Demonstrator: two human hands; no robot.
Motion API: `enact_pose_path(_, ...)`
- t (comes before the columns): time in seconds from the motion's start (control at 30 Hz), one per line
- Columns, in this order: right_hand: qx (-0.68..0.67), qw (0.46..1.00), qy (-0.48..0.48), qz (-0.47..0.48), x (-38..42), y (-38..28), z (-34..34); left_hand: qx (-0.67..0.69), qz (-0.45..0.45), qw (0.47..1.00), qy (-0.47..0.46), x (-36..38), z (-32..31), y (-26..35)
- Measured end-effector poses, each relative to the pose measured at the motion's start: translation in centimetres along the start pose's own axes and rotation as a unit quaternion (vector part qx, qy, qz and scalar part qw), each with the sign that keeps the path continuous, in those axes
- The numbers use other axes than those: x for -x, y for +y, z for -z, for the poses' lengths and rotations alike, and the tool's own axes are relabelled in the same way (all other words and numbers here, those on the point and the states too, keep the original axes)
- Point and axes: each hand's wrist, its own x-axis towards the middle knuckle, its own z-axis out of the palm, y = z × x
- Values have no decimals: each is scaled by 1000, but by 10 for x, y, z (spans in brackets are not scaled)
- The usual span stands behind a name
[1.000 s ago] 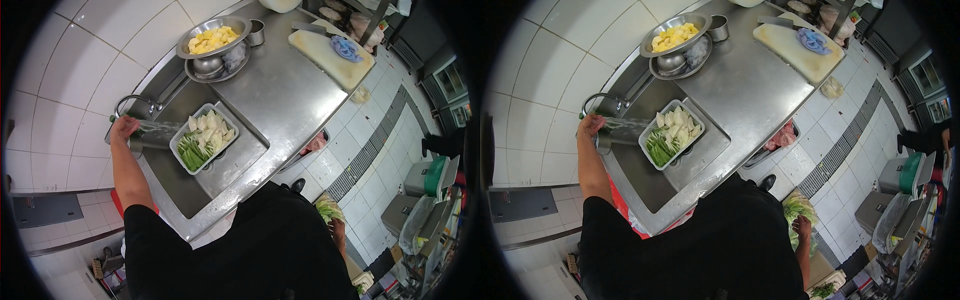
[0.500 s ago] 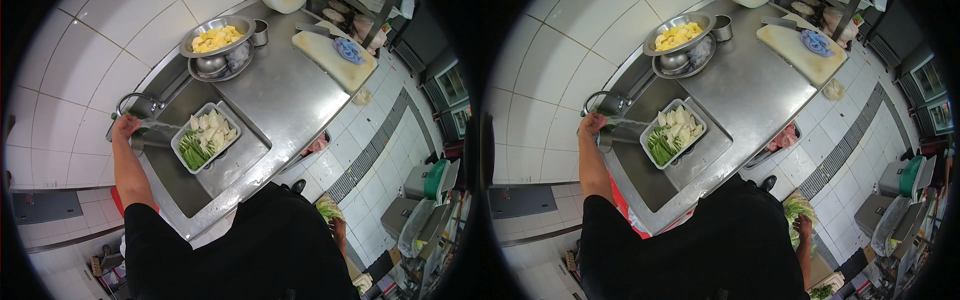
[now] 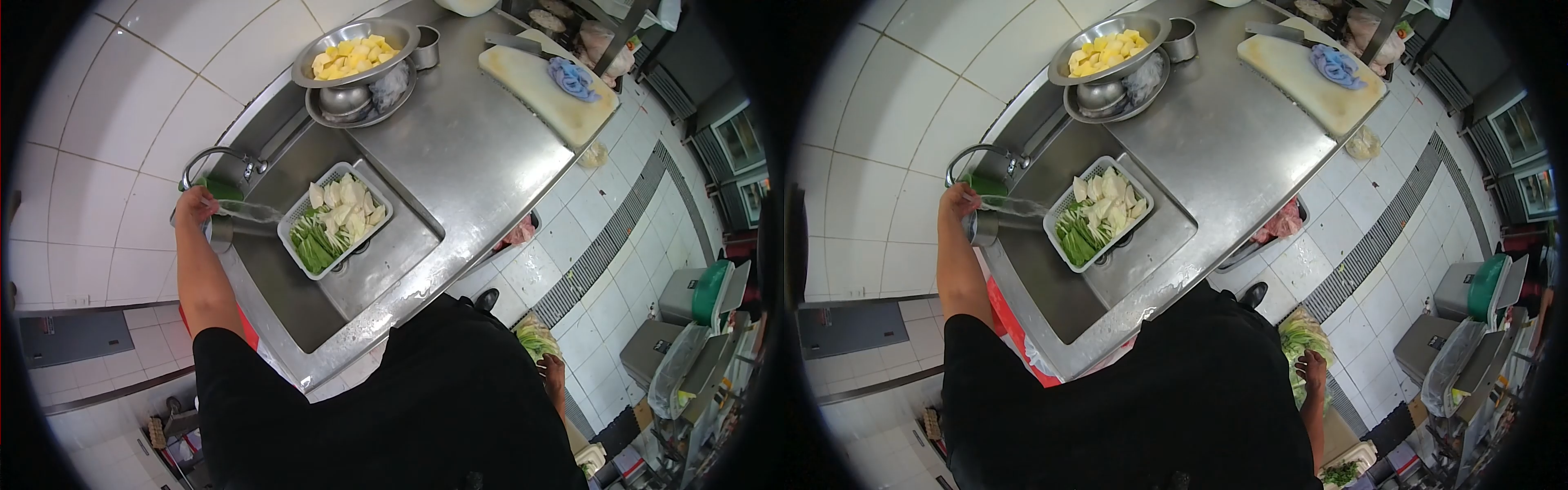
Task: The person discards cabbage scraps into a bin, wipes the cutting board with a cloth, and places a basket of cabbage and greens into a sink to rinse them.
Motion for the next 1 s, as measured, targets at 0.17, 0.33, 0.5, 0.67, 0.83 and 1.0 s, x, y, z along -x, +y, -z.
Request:
enact_pose_path(0.17,5,1000,4,5,-1,-3,1,-47,-16,999,10,3,1,2)
enact_pose_path(0.33,14,1000,15,-2,1,-5,-1,-52,-18,998,30,14,-1,2)
enact_pose_path(0.5,5,1000,2,1,1,-4,-2,-30,-15,999,33,15,-2,3)
enact_pose_path(0.67,22,1000,1,0,2,-7,-4,-68,-8,998,-10,33,-1,7)
enact_pose_path(0.83,19,1000,3,-8,1,-7,-5,-84,12,996,-20,42,-1,12)
enact_pose_path(1.0,22,1000,9,-10,4,-13,-8,-89,5,996,-28,41,1,10)
